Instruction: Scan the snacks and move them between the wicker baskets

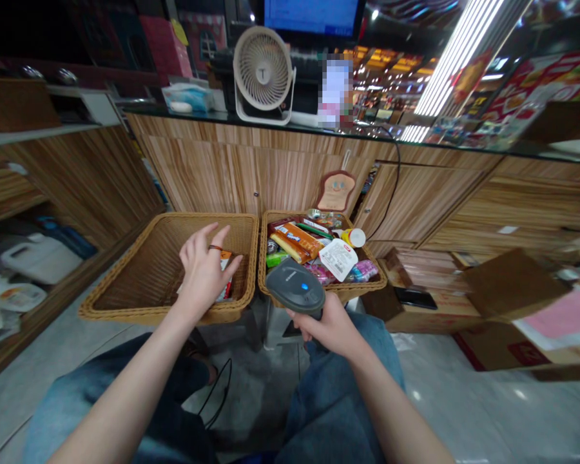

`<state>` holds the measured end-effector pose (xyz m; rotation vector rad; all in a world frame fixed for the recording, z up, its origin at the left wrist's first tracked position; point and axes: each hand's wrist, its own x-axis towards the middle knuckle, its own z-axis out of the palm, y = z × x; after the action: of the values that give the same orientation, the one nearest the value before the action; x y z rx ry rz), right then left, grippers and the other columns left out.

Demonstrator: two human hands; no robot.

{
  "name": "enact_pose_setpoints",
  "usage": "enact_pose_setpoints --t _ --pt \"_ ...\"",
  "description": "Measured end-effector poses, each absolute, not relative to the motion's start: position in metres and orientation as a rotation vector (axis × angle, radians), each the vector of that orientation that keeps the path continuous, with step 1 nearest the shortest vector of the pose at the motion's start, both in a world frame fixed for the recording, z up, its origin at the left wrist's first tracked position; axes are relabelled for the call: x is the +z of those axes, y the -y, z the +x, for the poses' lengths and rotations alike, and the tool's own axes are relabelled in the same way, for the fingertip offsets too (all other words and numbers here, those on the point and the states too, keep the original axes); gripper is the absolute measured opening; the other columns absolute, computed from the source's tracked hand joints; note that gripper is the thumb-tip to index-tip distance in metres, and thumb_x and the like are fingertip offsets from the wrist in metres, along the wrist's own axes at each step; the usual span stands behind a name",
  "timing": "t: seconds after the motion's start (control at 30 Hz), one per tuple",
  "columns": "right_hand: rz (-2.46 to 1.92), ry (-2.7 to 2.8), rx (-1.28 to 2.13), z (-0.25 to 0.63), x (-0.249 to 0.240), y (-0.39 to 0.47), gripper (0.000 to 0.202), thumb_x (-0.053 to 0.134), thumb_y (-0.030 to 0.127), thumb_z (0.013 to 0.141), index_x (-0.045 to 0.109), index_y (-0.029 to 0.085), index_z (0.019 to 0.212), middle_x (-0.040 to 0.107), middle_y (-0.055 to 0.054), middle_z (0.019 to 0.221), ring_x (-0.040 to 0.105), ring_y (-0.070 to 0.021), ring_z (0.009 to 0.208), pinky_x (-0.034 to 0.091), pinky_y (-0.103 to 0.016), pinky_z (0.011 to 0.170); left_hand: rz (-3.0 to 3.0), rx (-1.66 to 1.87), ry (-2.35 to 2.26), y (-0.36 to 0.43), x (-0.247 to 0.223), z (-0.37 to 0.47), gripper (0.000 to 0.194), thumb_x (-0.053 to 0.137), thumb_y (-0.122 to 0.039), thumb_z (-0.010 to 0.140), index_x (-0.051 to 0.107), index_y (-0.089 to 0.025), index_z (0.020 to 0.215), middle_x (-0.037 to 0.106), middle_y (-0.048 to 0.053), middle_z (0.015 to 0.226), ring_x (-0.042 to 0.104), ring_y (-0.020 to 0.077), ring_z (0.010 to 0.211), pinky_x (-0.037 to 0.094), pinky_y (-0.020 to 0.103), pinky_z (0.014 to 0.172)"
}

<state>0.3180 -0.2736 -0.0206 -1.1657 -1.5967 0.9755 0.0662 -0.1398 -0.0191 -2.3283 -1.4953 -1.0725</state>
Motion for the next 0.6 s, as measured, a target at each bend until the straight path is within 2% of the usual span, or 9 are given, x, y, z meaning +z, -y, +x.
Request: enact_pose_setpoints --t 0.17,0.33,0.47,0.6 --pt "-1.053 1.674 0.837 0.323 -0.017 0.278 0.019 0.074 0.035 0.089 0.066 0.023 0.077 0.064 0.002 0.054 0.072 -0.0207 0.064 0.06 -0.027 0.065 -2.492 -1.14 1.305 0.154 -0.011 0.1 0.059 0.065 -0.044 0.099 0.052 -0.025 0.153 0.054 0.019 0.153 0.046 0.0393 0.142 0.035 0.058 0.118" --pt "-0.998 1.679 0.724 0.329 -0.028 0.283 0.018 0.078 0.037 0.083 0.068 0.022 0.084 0.075 -0.004 0.072 0.072 -0.0221 0.071 0.063 -0.031 0.075 -2.673 -1.151 1.096 0.168 -0.02 0.151 0.063 0.062 -0.029 0.098 0.046 -0.026 0.158 0.056 0.014 0.156 0.045 0.033 0.146 0.028 0.053 0.122" --pt "-0.979 1.718 0.7 0.334 -0.031 0.285 0.024 0.08 0.043 0.081 0.07 0.024 0.093 0.08 -0.007 0.086 0.076 -0.0267 0.08 0.065 -0.037 0.083 -2.655 -1.187 1.062 0.166 -0.032 0.191 0.065 0.071 -0.045 0.093 0.054 -0.022 0.151 0.061 0.017 0.15 0.047 0.0365 0.144 0.028 0.055 0.122" --pt "-0.91 1.72 0.724 0.337 -0.026 0.285 0.028 0.08 0.035 0.08 0.073 0.022 0.104 0.083 -0.01 0.099 0.079 -0.0305 0.097 0.063 -0.042 0.096 -2.599 -1.256 1.13 0.166 -0.038 0.221 0.073 0.077 -0.063 0.083 0.062 -0.019 0.14 0.061 0.02 0.147 0.046 0.0422 0.144 0.025 0.061 0.123"
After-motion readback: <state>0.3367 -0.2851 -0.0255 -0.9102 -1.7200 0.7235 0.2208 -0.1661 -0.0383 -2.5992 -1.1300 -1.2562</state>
